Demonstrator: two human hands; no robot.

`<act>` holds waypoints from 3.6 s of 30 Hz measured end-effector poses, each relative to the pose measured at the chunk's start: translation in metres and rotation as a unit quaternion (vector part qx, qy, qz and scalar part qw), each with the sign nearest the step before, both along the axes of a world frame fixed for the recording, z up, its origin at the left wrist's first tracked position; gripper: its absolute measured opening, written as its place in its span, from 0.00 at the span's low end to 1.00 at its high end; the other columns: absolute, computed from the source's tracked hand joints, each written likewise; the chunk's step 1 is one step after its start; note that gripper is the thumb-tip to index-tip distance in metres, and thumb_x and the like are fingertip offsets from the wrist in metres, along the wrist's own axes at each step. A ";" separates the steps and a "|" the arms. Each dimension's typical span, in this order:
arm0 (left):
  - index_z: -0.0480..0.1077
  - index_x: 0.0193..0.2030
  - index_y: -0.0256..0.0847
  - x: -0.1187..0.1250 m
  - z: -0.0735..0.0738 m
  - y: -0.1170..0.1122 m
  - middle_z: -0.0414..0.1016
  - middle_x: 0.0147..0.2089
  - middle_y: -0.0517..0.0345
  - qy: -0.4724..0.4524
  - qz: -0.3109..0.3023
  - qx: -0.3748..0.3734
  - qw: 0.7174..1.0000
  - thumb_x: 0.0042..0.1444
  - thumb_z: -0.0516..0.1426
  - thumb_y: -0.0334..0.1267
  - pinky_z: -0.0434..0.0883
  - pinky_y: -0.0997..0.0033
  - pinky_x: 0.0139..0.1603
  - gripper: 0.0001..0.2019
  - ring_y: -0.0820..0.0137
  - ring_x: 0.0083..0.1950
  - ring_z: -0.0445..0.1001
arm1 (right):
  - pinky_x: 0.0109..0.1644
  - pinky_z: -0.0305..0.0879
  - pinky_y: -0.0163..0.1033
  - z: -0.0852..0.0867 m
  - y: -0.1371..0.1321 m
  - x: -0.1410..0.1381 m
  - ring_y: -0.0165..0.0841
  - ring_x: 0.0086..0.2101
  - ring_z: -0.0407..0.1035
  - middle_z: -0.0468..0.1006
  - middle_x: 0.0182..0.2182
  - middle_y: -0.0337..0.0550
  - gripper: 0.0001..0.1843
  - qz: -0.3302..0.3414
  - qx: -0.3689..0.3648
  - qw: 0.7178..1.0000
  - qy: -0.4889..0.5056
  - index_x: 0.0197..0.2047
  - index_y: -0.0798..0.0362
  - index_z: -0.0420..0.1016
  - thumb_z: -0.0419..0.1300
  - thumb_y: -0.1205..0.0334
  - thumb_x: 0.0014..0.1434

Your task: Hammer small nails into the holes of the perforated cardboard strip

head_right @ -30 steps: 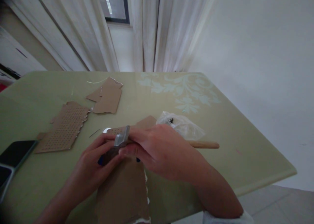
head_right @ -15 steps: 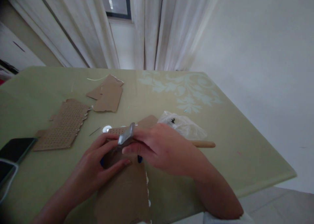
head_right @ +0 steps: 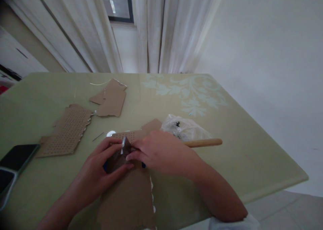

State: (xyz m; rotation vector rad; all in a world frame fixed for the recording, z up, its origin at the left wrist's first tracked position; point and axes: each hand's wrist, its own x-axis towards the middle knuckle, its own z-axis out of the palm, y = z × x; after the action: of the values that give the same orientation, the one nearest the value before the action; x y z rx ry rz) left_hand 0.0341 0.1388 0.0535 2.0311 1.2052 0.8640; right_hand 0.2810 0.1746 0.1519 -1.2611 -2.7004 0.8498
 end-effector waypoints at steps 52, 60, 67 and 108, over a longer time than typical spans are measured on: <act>0.84 0.47 0.56 0.006 0.006 0.007 0.87 0.38 0.66 0.010 0.024 0.069 0.997 0.73 0.64 0.41 0.63 0.59 0.46 0.06 0.62 0.40 0.78 | 0.38 0.57 0.39 0.021 -0.001 0.018 0.36 0.34 0.76 0.87 0.34 0.43 0.15 -0.037 0.040 0.998 0.042 0.40 0.53 0.84 0.62 0.59 0.80; 0.84 0.49 0.55 0.008 0.004 0.004 0.87 0.39 0.65 0.029 0.025 0.084 0.996 0.74 0.62 0.38 0.63 0.59 0.48 0.08 0.61 0.42 0.78 | 0.38 0.58 0.40 0.022 -0.002 0.018 0.36 0.34 0.77 0.87 0.34 0.43 0.15 -0.039 0.036 0.998 0.041 0.40 0.53 0.85 0.62 0.59 0.79; 0.83 0.48 0.54 0.008 0.006 0.005 0.87 0.39 0.66 0.032 0.018 0.100 0.994 0.73 0.63 0.37 0.64 0.60 0.48 0.06 0.64 0.41 0.78 | 0.37 0.57 0.39 0.020 -0.001 0.018 0.34 0.32 0.75 0.87 0.33 0.43 0.14 -0.034 0.045 0.998 0.036 0.40 0.53 0.85 0.63 0.59 0.79; 0.80 0.48 0.51 0.012 0.005 0.002 0.89 0.46 0.67 0.029 0.008 0.126 0.992 0.73 0.63 0.32 0.61 0.60 0.48 0.07 0.64 0.42 0.76 | 0.43 0.61 0.39 0.022 -0.010 0.018 0.35 0.37 0.78 0.89 0.38 0.40 0.12 -0.041 0.060 0.987 0.140 0.44 0.51 0.85 0.63 0.57 0.80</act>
State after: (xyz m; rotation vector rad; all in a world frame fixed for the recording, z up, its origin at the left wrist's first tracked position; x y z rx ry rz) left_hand 0.0459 0.1403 0.0581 2.2617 1.1961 1.0153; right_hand 0.2989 0.1648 0.1740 -1.1261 -2.4232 0.7760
